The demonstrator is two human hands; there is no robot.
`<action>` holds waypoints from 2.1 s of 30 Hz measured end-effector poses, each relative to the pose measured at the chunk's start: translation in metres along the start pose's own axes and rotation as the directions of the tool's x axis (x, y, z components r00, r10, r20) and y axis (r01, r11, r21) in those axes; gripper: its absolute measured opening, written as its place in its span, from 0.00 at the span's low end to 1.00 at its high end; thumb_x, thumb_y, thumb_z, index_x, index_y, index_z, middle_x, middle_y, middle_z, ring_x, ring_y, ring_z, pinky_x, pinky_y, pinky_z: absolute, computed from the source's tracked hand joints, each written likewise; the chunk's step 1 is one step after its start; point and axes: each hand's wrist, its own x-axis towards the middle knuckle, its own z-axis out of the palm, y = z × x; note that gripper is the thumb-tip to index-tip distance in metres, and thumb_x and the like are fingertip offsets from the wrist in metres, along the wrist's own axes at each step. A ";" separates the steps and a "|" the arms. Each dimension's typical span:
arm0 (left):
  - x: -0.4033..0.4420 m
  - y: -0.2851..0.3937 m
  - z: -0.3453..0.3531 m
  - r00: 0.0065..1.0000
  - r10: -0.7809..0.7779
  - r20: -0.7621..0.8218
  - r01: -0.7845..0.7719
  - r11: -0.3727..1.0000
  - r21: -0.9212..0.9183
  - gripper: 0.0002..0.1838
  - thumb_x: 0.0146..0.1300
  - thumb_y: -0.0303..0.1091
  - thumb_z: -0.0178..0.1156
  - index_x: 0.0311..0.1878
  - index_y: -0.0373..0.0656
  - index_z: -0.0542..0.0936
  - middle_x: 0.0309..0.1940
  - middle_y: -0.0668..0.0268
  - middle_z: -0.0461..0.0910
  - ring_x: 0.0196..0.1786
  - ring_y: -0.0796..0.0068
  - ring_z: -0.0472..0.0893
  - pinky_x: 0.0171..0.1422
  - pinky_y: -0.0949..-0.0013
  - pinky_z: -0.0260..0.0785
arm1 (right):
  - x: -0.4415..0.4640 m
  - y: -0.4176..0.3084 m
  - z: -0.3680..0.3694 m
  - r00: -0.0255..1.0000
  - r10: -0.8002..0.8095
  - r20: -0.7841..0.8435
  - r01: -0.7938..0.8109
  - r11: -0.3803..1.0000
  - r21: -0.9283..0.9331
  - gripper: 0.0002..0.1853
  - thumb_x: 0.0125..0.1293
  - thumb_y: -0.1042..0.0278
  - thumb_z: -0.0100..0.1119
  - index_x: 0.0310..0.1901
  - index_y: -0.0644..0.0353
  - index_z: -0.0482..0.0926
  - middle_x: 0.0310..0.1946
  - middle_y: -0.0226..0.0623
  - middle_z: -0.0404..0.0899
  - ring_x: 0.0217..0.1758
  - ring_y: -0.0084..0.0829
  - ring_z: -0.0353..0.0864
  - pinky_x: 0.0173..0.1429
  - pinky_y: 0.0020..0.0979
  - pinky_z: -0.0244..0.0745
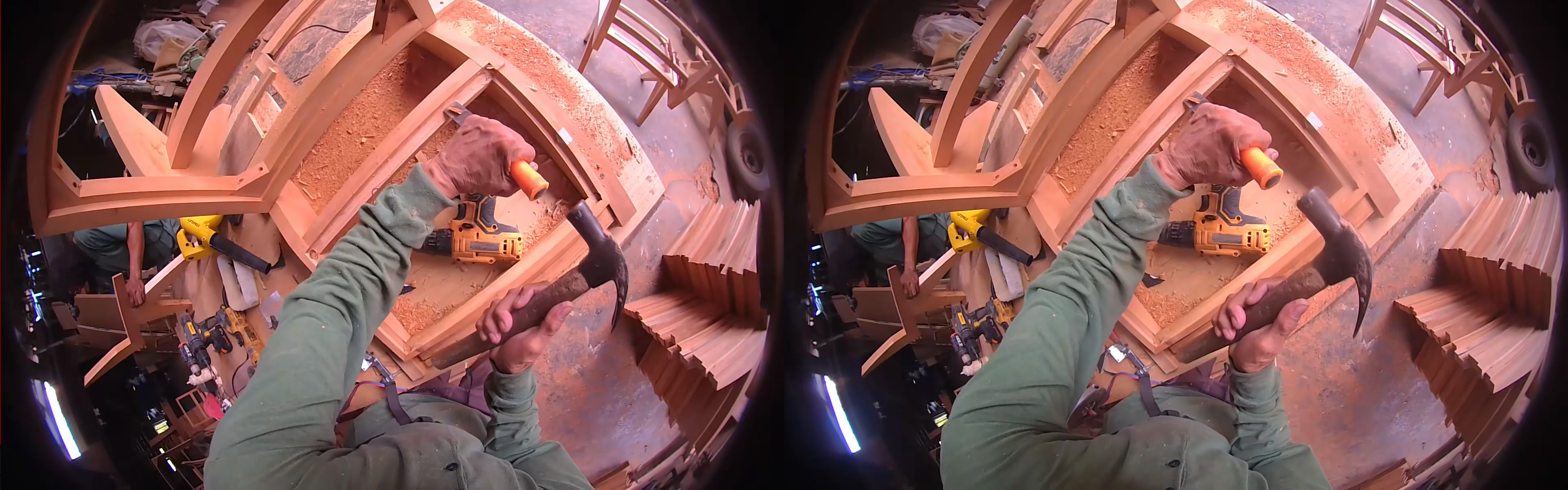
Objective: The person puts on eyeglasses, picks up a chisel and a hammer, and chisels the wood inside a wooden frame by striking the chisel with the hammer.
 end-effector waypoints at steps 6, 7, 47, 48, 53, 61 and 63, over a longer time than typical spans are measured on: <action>0.001 -0.003 -0.006 1.000 -0.010 -0.022 0.010 1.000 -0.014 0.16 0.58 0.42 0.69 0.22 0.45 0.76 0.19 0.62 0.75 0.24 0.56 0.78 0.29 0.58 0.69 | 0.021 0.009 0.006 0.995 0.088 -0.051 -0.096 0.979 -0.177 0.38 0.66 0.17 0.36 0.35 0.54 0.62 0.15 0.30 0.60 0.11 0.27 0.58 0.18 0.29 0.59; 0.001 -0.004 -0.004 0.999 0.002 -0.045 -0.003 1.000 -0.017 0.16 0.59 0.42 0.68 0.22 0.45 0.75 0.19 0.62 0.74 0.24 0.56 0.78 0.29 0.58 0.69 | 0.020 0.007 0.006 0.998 0.050 -0.025 -0.053 0.988 -0.145 0.38 0.66 0.17 0.36 0.35 0.54 0.62 0.15 0.30 0.60 0.11 0.27 0.58 0.18 0.29 0.59; -0.030 0.013 0.003 1.000 0.011 -0.019 -0.010 0.997 0.081 0.11 0.57 0.39 0.67 0.26 0.46 0.77 0.22 0.63 0.78 0.28 0.58 0.81 0.33 0.60 0.72 | -0.003 0.019 -0.009 0.999 -0.005 0.040 0.005 1.000 0.023 0.39 0.67 0.17 0.35 0.36 0.56 0.62 0.15 0.33 0.61 0.13 0.27 0.60 0.19 0.30 0.61; -0.029 0.010 0.004 1.000 0.007 -0.015 -0.006 0.996 0.087 0.11 0.57 0.39 0.67 0.26 0.46 0.77 0.22 0.63 0.78 0.27 0.58 0.81 0.33 0.60 0.72 | -0.001 0.026 -0.007 0.999 -0.005 0.041 0.003 0.999 0.049 0.39 0.66 0.17 0.35 0.36 0.56 0.62 0.15 0.32 0.61 0.13 0.27 0.60 0.19 0.30 0.61; -0.031 0.009 0.004 1.000 -0.015 0.022 0.013 0.996 0.089 0.11 0.56 0.39 0.67 0.25 0.47 0.77 0.22 0.63 0.78 0.27 0.58 0.81 0.33 0.60 0.72 | 0.004 0.014 -0.004 0.990 0.142 -0.018 -0.143 0.987 -0.077 0.39 0.66 0.17 0.36 0.36 0.55 0.63 0.16 0.31 0.61 0.13 0.26 0.58 0.20 0.30 0.61; -0.032 0.004 0.002 1.000 0.010 -0.009 -0.009 0.995 0.102 0.08 0.49 0.38 0.68 0.26 0.49 0.78 0.22 0.66 0.78 0.27 0.60 0.82 0.32 0.61 0.72 | 0.006 0.029 -0.010 0.986 0.167 -0.017 -0.168 0.984 -0.058 0.38 0.66 0.18 0.38 0.36 0.55 0.64 0.15 0.31 0.61 0.13 0.27 0.59 0.19 0.30 0.61; -0.040 0.004 0.000 1.000 -0.006 0.000 0.006 0.994 0.108 0.08 0.49 0.38 0.68 0.26 0.49 0.78 0.22 0.66 0.78 0.27 0.61 0.82 0.33 0.61 0.72 | 0.003 0.025 -0.013 0.990 0.141 -0.011 -0.142 0.987 -0.079 0.38 0.66 0.17 0.36 0.36 0.53 0.64 0.14 0.29 0.59 0.11 0.26 0.58 0.17 0.31 0.59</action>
